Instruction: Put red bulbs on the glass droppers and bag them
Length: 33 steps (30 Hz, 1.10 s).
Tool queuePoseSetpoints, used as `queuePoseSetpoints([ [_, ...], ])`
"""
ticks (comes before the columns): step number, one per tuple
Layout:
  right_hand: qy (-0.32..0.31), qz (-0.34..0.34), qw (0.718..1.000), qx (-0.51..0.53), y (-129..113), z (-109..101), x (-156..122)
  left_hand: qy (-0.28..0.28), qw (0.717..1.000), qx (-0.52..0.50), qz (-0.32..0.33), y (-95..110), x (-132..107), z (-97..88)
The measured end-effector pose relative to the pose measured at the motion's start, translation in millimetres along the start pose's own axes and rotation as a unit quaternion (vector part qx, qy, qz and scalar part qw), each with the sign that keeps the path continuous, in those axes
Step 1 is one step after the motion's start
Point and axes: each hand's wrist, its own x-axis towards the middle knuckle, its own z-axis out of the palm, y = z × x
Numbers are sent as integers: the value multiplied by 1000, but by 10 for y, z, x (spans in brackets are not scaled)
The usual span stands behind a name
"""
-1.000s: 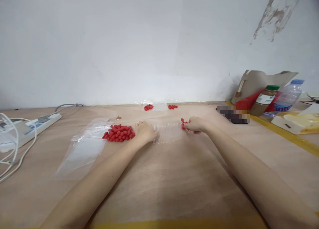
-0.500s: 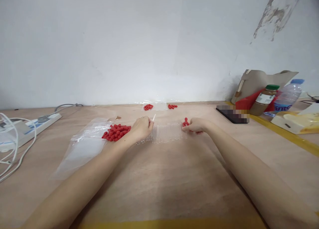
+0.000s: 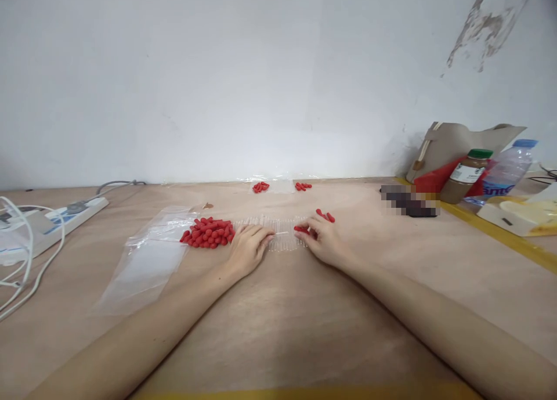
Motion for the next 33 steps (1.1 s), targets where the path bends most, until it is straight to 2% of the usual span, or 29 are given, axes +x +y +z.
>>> queuePoseSetpoints([
  [3, -3, -31, 1000, -5, -28, 83, -91, 0, 1000, -2, -5, 15, -1, -12],
  [8, -4, -47, 999, 4, -29, 81, -90, -15, 1000, -10, -1, 2, -3, -1],
  [21, -27, -118, 993, 14, -60, 45, -97, 32, 988, -17, 149, -142, -15, 93],
  [33, -12, -190, 982, -8, -10, 53, -115, 50, 982, -18, 183, -119, -21, 68],
])
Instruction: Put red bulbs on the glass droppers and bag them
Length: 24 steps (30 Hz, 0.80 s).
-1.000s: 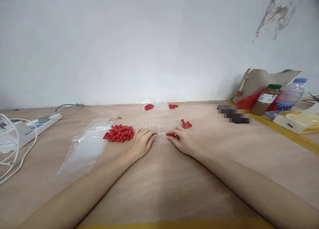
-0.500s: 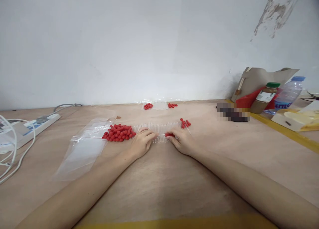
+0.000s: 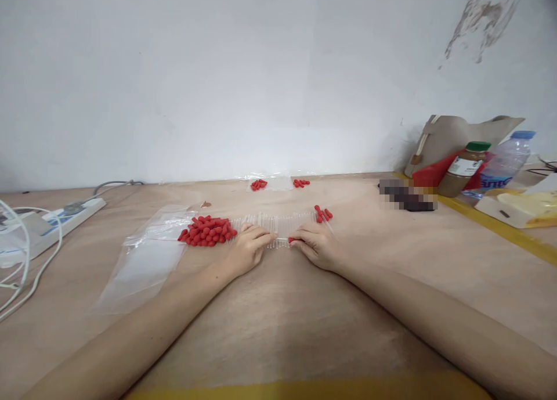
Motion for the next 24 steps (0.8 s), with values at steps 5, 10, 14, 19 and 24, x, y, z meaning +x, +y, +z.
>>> queuePoseSetpoints([
  [5, -19, -13, 998, -53, 17, -3, -14, 7, 1000, 1, 13, 27, 5, -3],
  [10, -45, -11, 996, -81, -15, -33, -6, 6, 1000, -3, 8, 78, 24, -28],
  [14, -60, -3, 994, -90, -34, -41, 11, 5, 1000, -6, -6, 111, 32, -6],
  [19, -70, 3, 994, -89, -43, -35, 28, 1, 1000, -10, -29, 143, 41, 24],
  [24, -60, 22, 997, -42, -18, -23, 57, 2, 999, -11, -40, 154, 75, 49],
])
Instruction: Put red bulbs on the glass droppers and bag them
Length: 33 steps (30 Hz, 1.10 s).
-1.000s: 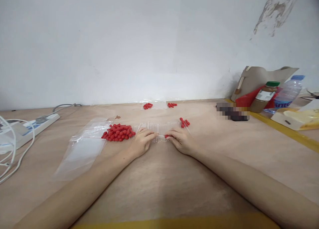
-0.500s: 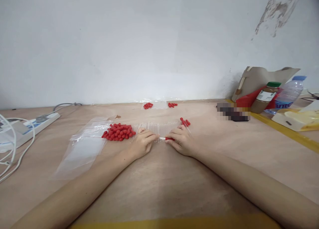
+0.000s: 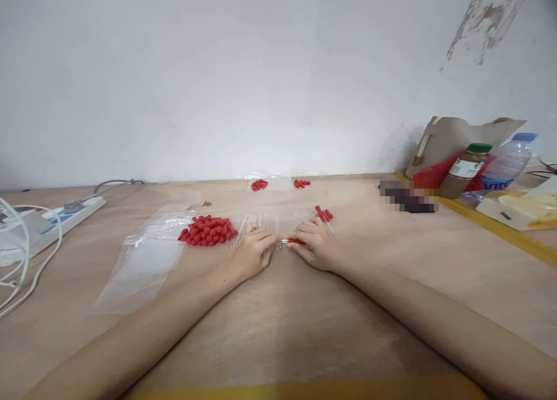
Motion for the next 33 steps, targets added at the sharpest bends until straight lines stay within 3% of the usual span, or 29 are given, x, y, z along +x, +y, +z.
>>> queuePoseSetpoints([
  [4, 74, 88, 975, 189, 25, 49, 58, 37, 998, -33, -39, 40, 53, 8],
  [8, 132, 229, 878, 398, 41, -9, 167, 51, 994, -73, -66, 40, 62, -43],
  [11, 186, 279, 828, 449, 149, -221, 257, 52, 991, -24, -124, -33, 38, -94],
  [13, 212, 318, 823, 421, 296, -398, 287, 62, 982, 30, -178, -94, 20, -109],
  [16, 213, 400, 838, 303, 586, -568, 254, 61, 967, 85, -233, -153, 2, -98],
  [20, 150, 492, 853, 87, 888, -498, 125, 32, 957, 114, -263, -159, -7, -68],
  [24, 88, 496, 864, 23, 943, -324, 73, 14, 959, 115, -258, -159, -16, -63],
  [28, 64, 479, 875, -26, 915, -288, 88, 15, 965, 117, -233, -164, -24, -59],
  [33, 67, 520, 849, -69, 982, -375, 36, 15, 962, 131, -240, -147, 6, -68],
])
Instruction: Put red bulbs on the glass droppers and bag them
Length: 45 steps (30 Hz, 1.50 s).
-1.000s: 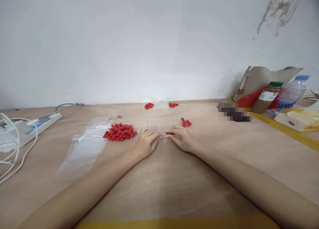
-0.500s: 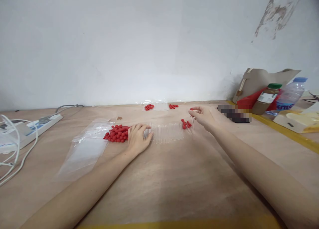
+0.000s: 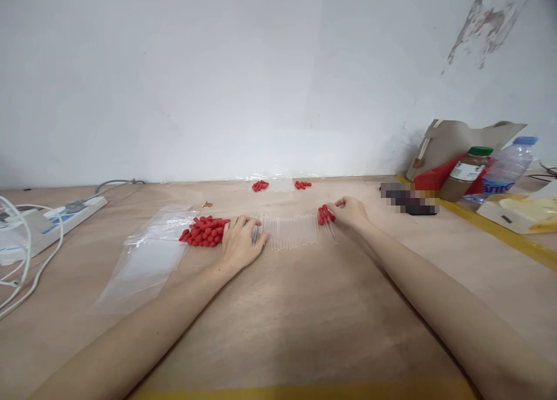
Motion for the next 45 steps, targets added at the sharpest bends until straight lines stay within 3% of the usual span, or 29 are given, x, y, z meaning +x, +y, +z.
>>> queuePoseSetpoints([
  [5, -92, 52, 993, -56, 89, -27, 50, -15, 998, 45, -30, -5, 98, -22],
  [9, -106, 48, 991, -60, 98, 0, 66, -39, 997, 49, -47, -19, 183, -3],
  [17, -47, 69, 996, 23, 103, -54, 94, -102, 986, 98, -89, 33, 410, 30],
  [23, 29, 32, 992, 118, 20, -50, 12, -129, 982, 98, -99, 35, 570, 102],
  [26, 84, -25, 973, 212, -112, -19, -86, -135, 985, 81, -71, 41, 545, 73],
  [28, 93, -105, 953, 269, -218, 11, -191, -134, 988, 67, -43, 47, 479, -2],
  [32, 23, -313, 921, 231, -393, 88, -495, -132, 990, 36, 36, 38, 262, -202],
  [34, -14, -378, 907, 187, -445, 120, -662, -111, 990, 9, 89, 19, 146, -261],
  [39, -61, -410, 892, 180, -478, 149, -915, -67, 986, -58, 140, -37, -42, -203],
  [45, -78, -413, 885, 200, -420, 177, -919, -50, 982, -88, 157, -69, -79, -92],
])
